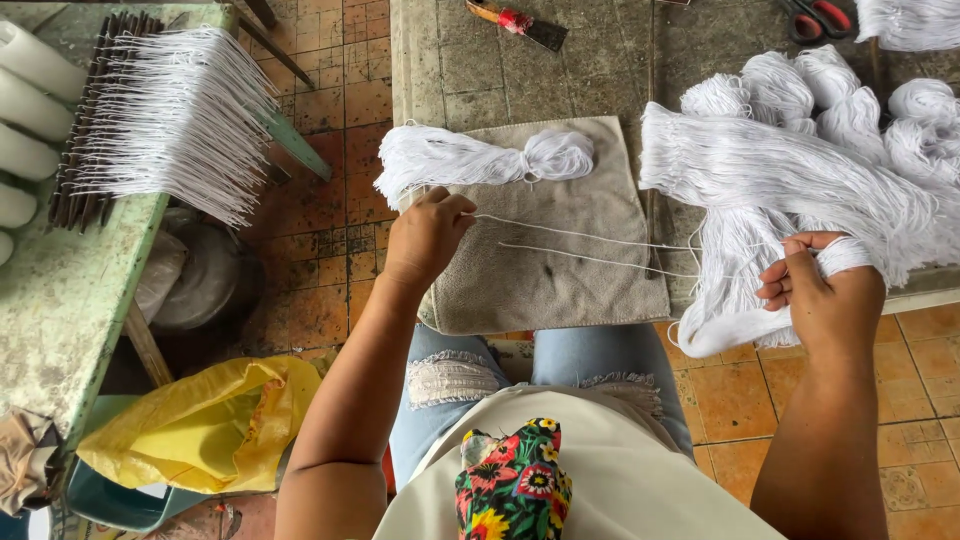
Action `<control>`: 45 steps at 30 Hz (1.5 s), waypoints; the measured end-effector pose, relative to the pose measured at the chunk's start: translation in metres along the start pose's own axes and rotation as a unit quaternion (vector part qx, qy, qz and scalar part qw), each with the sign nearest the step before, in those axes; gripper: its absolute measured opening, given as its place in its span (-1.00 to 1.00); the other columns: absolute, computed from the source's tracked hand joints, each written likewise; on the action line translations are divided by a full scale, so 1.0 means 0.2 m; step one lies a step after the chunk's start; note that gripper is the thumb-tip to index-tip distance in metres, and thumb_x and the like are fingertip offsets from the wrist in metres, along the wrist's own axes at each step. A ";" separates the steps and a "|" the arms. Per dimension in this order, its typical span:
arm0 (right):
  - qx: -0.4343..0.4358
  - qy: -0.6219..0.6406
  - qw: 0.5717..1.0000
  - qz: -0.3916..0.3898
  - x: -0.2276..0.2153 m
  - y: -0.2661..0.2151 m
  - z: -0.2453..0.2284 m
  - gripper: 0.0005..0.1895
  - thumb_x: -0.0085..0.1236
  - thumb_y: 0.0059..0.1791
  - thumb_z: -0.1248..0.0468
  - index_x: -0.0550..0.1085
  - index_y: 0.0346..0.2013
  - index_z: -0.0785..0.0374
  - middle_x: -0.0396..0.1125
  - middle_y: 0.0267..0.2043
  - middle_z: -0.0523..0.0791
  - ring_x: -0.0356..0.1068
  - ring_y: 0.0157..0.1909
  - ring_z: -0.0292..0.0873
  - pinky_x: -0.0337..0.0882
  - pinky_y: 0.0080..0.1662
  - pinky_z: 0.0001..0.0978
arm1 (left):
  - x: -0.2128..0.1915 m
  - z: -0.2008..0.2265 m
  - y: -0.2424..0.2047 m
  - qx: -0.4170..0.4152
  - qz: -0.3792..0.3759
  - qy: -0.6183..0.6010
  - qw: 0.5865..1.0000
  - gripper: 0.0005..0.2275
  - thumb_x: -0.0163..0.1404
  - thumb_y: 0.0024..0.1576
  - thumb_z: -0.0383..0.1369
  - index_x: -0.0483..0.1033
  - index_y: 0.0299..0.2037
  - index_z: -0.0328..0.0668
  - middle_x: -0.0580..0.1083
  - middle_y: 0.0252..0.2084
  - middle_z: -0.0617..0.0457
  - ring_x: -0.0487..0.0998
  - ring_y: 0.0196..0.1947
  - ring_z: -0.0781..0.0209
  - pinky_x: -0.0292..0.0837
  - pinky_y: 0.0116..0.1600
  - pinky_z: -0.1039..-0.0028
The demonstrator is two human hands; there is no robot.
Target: Bundling and tying pre-cut candle wicks into groups using string
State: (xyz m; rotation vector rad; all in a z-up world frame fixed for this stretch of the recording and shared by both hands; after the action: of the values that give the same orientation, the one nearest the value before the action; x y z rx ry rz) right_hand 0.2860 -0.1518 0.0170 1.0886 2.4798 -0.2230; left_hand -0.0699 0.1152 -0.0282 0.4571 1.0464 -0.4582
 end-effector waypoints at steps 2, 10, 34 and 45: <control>0.001 0.009 1.000 -0.002 0.01 0.01 0.01 -0.88 -0.05 0.30 0.36 0.39 -0.06 0.38 0.36 -0.41 0.05 0.40 -0.47 -0.09 0.40 -0.44 -0.35 | 0.05 -0.01 0.02 0.024 0.029 0.004 0.999 -0.84 0.16 0.17 -0.25 0.62 -0.11 -0.01 0.51 -0.19 0.12 0.54 -0.28 0.05 0.50 -0.44 0.18; -0.021 0.025 0.999 -0.017 0.01 0.01 0.05 -0.87 -0.05 0.32 0.34 0.39 -0.01 0.39 0.37 -0.38 0.07 0.40 -0.46 -0.08 0.36 -0.43 -0.37 | 0.01 0.11 -0.01 0.064 -0.041 -0.130 0.989 -0.85 0.11 0.21 -0.27 0.56 -0.24 -0.19 0.47 -0.21 0.07 0.59 -0.36 0.05 0.49 -0.32 0.23; -0.043 0.488 0.869 0.065 -0.34 0.37 0.59 -0.75 0.18 0.22 0.12 0.32 -0.29 -0.08 0.08 -0.32 -0.39 0.09 -0.28 -0.50 0.08 -0.25 -0.65 | -0.23 0.13 -0.09 0.144 0.059 -0.095 0.983 -0.88 0.18 0.08 -0.46 0.49 -0.25 -0.14 0.38 -0.07 0.04 0.44 -0.07 0.03 0.36 0.00 0.15; -0.424 0.202 0.882 -0.037 0.64 -0.26 -0.48 -0.52 0.24 -0.08 0.66 0.40 0.13 0.60 0.50 -0.32 0.17 0.57 -0.26 0.12 0.51 -0.38 -0.26 | -0.10 0.81 -0.20 0.060 -0.091 -0.509 0.854 -0.61 -0.09 0.32 -0.09 0.49 0.17 -0.19 0.56 -0.03 -0.17 0.56 -0.01 -0.04 0.45 0.09 0.07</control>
State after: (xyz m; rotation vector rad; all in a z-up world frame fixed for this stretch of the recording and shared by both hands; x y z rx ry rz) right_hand 0.1405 -0.0721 0.0467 0.6804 2.4970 1.0763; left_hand 0.0142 -0.0047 0.0540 0.1601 0.0200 -0.8163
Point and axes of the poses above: each hand's wrist, its own y-axis towards the middle knuckle, its own x-axis out of the palm, z = x × y, the point moved 1 cm from there along y, towards the middle knuckle
